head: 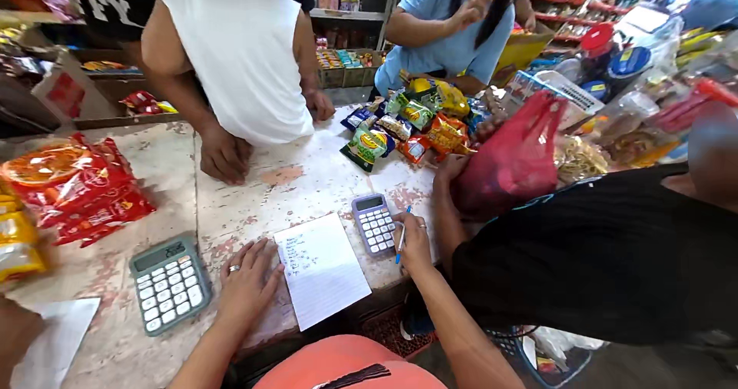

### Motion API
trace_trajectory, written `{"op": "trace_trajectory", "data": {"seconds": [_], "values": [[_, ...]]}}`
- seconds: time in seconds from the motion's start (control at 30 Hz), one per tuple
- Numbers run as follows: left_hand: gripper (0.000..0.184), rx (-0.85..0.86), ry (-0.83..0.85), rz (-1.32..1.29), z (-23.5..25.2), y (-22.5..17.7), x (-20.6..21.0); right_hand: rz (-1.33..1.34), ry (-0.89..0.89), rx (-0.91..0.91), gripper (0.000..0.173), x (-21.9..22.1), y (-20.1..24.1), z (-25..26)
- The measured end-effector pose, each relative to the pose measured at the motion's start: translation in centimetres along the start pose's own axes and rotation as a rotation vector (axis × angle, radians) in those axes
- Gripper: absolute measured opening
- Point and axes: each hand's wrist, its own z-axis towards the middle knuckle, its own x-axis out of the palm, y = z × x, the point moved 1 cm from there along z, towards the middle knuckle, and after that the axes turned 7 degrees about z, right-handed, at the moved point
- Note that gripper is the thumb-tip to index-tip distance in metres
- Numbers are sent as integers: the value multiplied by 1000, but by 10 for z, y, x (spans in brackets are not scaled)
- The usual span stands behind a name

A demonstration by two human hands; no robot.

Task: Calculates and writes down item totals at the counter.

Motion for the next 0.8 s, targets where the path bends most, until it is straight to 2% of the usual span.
{"op": "trace_trajectory", "data": {"seconds": [0.13, 0.27, 0.37, 0.43, 0.5, 0.6, 0.7, 0.8], "values": [[65, -78, -10, -192, 13, -2, -3, 28, 37, 8, 30, 0, -11, 5], [69, -20, 22, -155, 24, -7, 3, -44, 144, 20, 30, 0, -5, 9], [72, 28, 0, -112, 27, -6, 8, -52, 3, -109, 25, -6, 3, -3], [72, 37, -2, -118, 25, -3, 6, -77, 11, -155, 25, -7, 7, -17], [71, 44, 0, -129, 24, -1, 5, -70, 108, -98, 27, -7, 6, -28], [68, 88, -28, -206, 24, -2, 4, -52, -2, -126, 27, -10, -5, -32], [66, 124, -40, -289, 24, -1, 5, -57, 0, -12, 23, -15, -5, -29], [66, 116, -23, -334, 25, 0, 5, 264, 100, 100, 34, 2, 21, -22]]}}
